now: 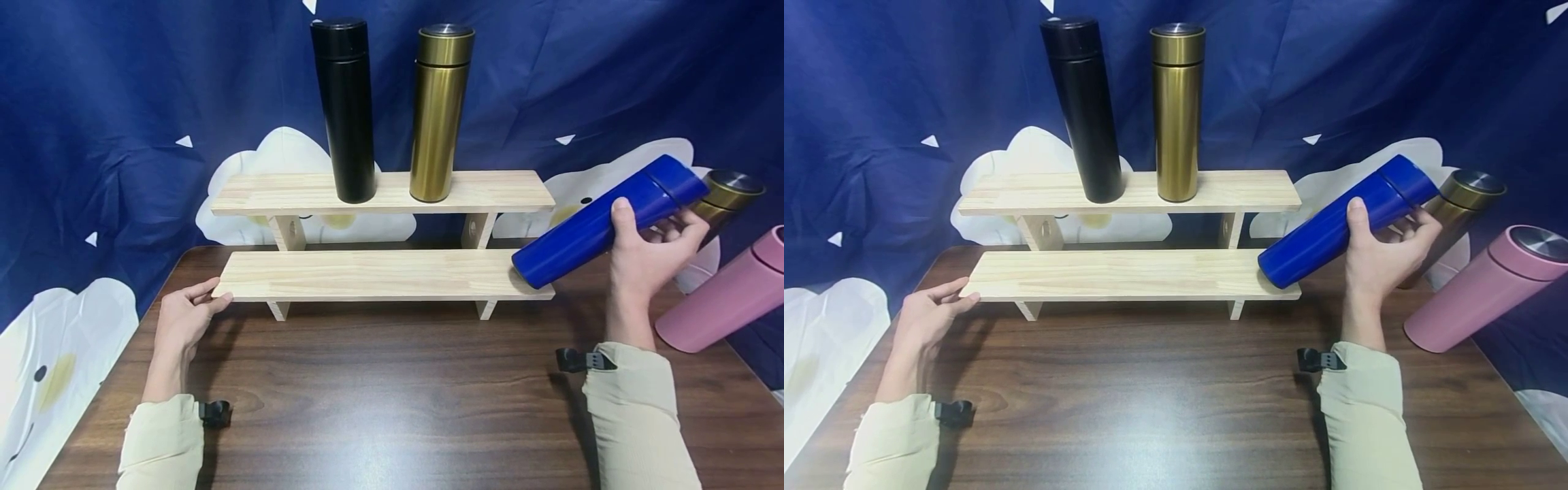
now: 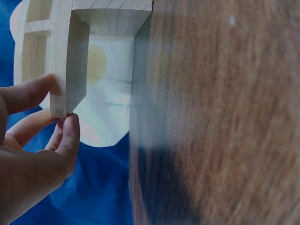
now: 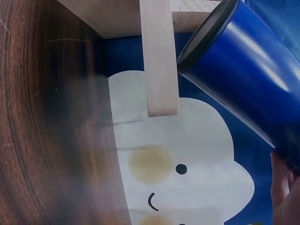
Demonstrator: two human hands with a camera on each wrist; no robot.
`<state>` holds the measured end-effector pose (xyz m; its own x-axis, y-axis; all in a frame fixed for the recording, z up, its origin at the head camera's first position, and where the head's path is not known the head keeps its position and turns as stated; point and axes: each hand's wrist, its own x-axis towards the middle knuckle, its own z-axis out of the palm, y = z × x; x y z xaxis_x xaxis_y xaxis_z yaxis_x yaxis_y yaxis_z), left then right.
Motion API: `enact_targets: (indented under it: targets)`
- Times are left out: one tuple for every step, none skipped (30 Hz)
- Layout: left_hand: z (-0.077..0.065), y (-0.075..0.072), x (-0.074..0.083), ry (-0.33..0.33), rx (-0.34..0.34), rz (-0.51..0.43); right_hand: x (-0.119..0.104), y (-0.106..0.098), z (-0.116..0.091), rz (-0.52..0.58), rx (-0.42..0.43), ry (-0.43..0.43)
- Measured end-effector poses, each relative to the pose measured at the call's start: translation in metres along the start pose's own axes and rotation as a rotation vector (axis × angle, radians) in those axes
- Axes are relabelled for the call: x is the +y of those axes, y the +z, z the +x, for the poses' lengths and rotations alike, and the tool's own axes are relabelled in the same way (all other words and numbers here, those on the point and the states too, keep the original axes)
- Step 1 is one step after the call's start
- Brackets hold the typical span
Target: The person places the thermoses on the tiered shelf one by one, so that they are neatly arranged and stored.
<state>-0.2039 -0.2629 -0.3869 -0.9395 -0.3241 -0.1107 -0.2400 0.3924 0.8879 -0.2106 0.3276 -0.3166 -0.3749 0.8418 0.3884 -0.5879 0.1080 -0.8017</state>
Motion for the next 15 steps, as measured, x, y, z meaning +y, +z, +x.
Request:
enact_targets:
  targets:
    - [0.000, 0.000, 0.000, -0.001, 0.001, 0.002, 0.000, 0.001, 0.000, -0.002, -0.001, -0.002]
    - [0.000, 0.000, 0.001, 0.000, 0.002, 0.005, 0.000, 0.001, 0.000, -0.002, -0.001, -0.005]
    - [0.000, 0.000, 0.001, 0.002, 0.003, 0.009, 0.000, 0.002, -0.001, -0.002, -0.001, -0.008]
    - [-0.001, 0.000, 0.001, 0.004, 0.003, 0.012, -0.001, 0.002, -0.001, -0.002, 0.001, -0.010]
    - [-0.001, 0.000, 0.001, 0.008, 0.004, 0.014, -0.001, 0.003, -0.001, -0.006, 0.003, -0.015]
    - [-0.001, 0.000, 0.002, 0.010, 0.005, 0.015, -0.001, 0.004, 0.000, -0.009, 0.004, -0.020]
    - [-0.001, 0.000, 0.002, 0.013, 0.006, 0.015, -0.002, 0.004, 0.000, -0.009, 0.005, -0.022]
    - [-0.001, 0.000, 0.002, 0.015, 0.006, 0.015, -0.002, 0.005, 0.000, -0.009, 0.007, -0.021]
    - [-0.001, 0.000, 0.002, 0.016, 0.008, 0.014, -0.003, 0.006, 0.000, -0.006, 0.008, -0.016]
    - [-0.001, 0.000, 0.002, 0.015, 0.010, 0.010, -0.003, 0.007, 0.000, -0.005, 0.010, -0.012]
    - [-0.001, 0.000, 0.001, 0.015, 0.012, 0.010, -0.003, 0.008, 0.000, -0.002, 0.013, -0.006]
    - [-0.001, 0.000, 0.001, 0.016, 0.015, 0.011, -0.004, 0.009, 0.000, 0.004, 0.014, 0.000]
    - [-0.001, 0.000, 0.001, 0.017, 0.016, 0.013, -0.004, 0.010, 0.000, 0.005, 0.014, 0.002]
    - [-0.001, 0.000, 0.001, 0.017, 0.017, 0.016, -0.004, 0.011, -0.001, 0.007, 0.012, 0.003]
    - [-0.001, 0.000, 0.001, 0.019, 0.019, 0.018, -0.005, 0.012, -0.001, 0.013, 0.012, 0.008]
